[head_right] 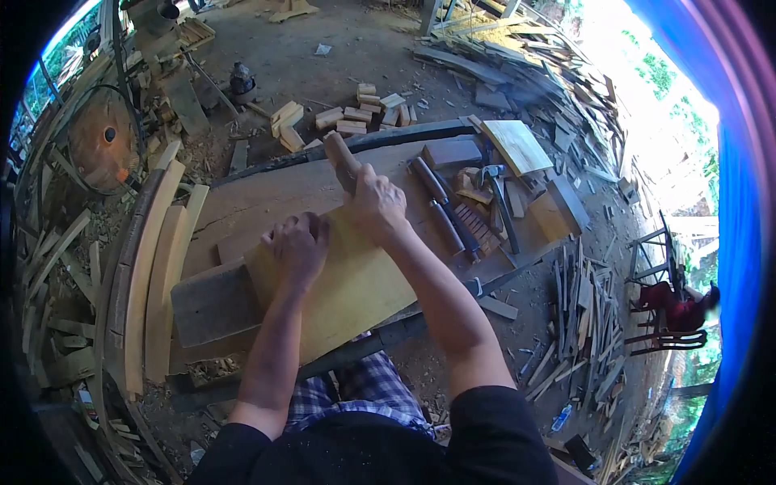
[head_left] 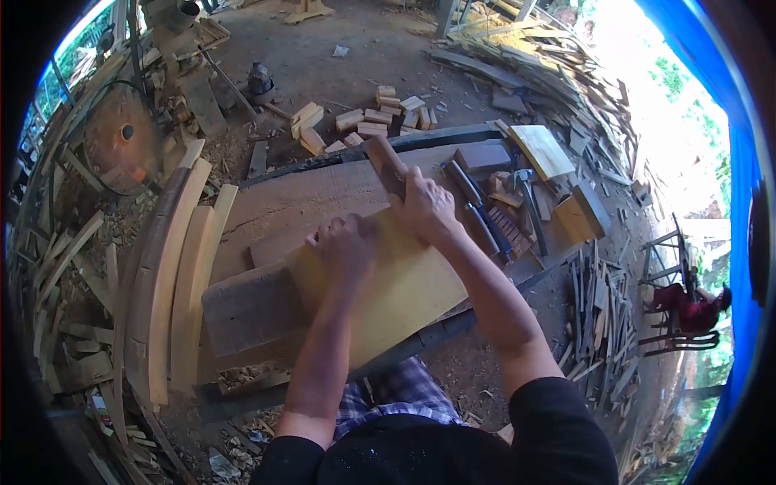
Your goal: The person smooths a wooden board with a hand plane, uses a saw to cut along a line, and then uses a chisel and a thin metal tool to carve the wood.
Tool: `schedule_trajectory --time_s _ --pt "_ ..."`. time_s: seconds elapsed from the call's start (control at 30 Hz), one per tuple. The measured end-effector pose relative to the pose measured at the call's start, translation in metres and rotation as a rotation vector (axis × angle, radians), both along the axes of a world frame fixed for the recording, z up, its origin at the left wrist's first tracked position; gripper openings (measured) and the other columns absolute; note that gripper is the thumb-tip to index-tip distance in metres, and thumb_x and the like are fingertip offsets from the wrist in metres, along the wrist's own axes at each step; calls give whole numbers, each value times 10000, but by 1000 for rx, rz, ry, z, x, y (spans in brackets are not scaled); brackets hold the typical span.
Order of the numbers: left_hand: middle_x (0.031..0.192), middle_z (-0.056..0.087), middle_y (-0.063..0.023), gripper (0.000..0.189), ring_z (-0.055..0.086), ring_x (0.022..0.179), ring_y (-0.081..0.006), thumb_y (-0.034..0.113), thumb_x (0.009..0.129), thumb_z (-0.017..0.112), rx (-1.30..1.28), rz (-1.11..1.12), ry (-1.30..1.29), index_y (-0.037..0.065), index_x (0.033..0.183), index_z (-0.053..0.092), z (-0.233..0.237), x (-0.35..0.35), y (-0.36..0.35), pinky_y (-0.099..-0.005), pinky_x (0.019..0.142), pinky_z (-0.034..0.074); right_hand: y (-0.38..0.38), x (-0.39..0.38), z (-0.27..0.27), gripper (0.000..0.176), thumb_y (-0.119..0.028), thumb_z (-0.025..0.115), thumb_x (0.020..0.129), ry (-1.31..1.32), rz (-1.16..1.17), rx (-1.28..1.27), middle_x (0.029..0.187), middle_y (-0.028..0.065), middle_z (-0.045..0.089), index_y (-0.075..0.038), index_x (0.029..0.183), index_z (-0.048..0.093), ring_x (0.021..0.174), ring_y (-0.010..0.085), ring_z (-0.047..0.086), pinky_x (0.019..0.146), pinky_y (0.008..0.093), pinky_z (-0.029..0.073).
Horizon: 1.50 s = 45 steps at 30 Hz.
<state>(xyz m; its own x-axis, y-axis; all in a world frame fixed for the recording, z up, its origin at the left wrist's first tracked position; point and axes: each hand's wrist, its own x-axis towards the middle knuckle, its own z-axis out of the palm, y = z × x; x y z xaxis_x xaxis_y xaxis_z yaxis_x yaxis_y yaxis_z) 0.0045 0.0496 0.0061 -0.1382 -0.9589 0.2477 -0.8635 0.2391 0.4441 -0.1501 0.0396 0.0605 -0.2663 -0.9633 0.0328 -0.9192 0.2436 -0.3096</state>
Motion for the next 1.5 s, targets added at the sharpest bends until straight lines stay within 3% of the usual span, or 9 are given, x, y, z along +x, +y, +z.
schedule_trajectory --time_s 0.2,0.37,0.47,0.57,0.8,0.87,1.0,1.17,1.5 --pt "974 658 -91 330 568 994 -281 439 897 560 -39 3 -21 153 1010 679 2 0 0 -473 955 307 181 12 12 569 -309 664 824 -17 -58 195 1036 254 586 5 1242 439 926 421 624 837 518 474" --pt "987 653 -89 352 565 997 -279 463 874 581 -50 -35 -26 157 1021 675 7 3 2 -479 955 307 113 18 -1 507 -342 636 832 0 -57 -15 1035 260 599 12 1159 479 932 423 625 828 516 482" --pt "1006 650 -89 384 561 1012 -271 494 853 600 45 -27 -14 164 1033 674 10 3 2 -481 960 298 4 14 5 474 -357 605 843 -37 0 58 1041 272 616 8 1112 470 973 426 617 853 508 474" --pt "1022 648 -86 412 556 1034 -266 520 830 621 111 -30 -63 171 1041 673 8 0 0 -478 971 286 -8 9 1 492 -372 598 844 -47 30 59 1041 278 617 8 1128 467 987 428 613 875 504 463" --pt "1019 651 -83 376 555 1029 -275 487 849 613 4 -8 -19 163 1029 677 5 -1 1 -472 971 284 205 16 9 589 -270 674 817 -11 -54 129 1043 256 571 13 1267 419 913 416 629 780 518 498" --pt "1017 652 -84 363 554 1028 -278 475 855 610 22 -8 -33 162 1025 679 5 -2 3 -474 969 286 201 16 7 567 -274 678 813 -47 -85 205 1038 260 572 17 1232 432 883 408 638 765 510 509" --pt "1010 654 -87 332 558 1017 -289 443 862 600 12 -34 17 160 1013 684 4 1 -2 -475 958 293 84 14 -15 487 -330 634 823 89 5 -160 995 260 620 24 1122 483 905 413 643 811 508 501" --pt "990 660 -96 330 566 1003 -295 441 859 592 52 -43 7 154 985 693 1 2 -1 -470 953 292 -22 2 9 482 -324 591 839 -1 3 23 984 250 670 35 1149 505 975 415 646 875 480 495" --pt "1019 671 -129 432 568 1058 -312 530 857 564 -67 13 -45 149 1021 686 -14 -4 -3 -515 981 298 177 -131 -39 702 -529 596 835 -260 -279 32 1095 299 629 35 1243 505 1086 438 584 935 461 451"
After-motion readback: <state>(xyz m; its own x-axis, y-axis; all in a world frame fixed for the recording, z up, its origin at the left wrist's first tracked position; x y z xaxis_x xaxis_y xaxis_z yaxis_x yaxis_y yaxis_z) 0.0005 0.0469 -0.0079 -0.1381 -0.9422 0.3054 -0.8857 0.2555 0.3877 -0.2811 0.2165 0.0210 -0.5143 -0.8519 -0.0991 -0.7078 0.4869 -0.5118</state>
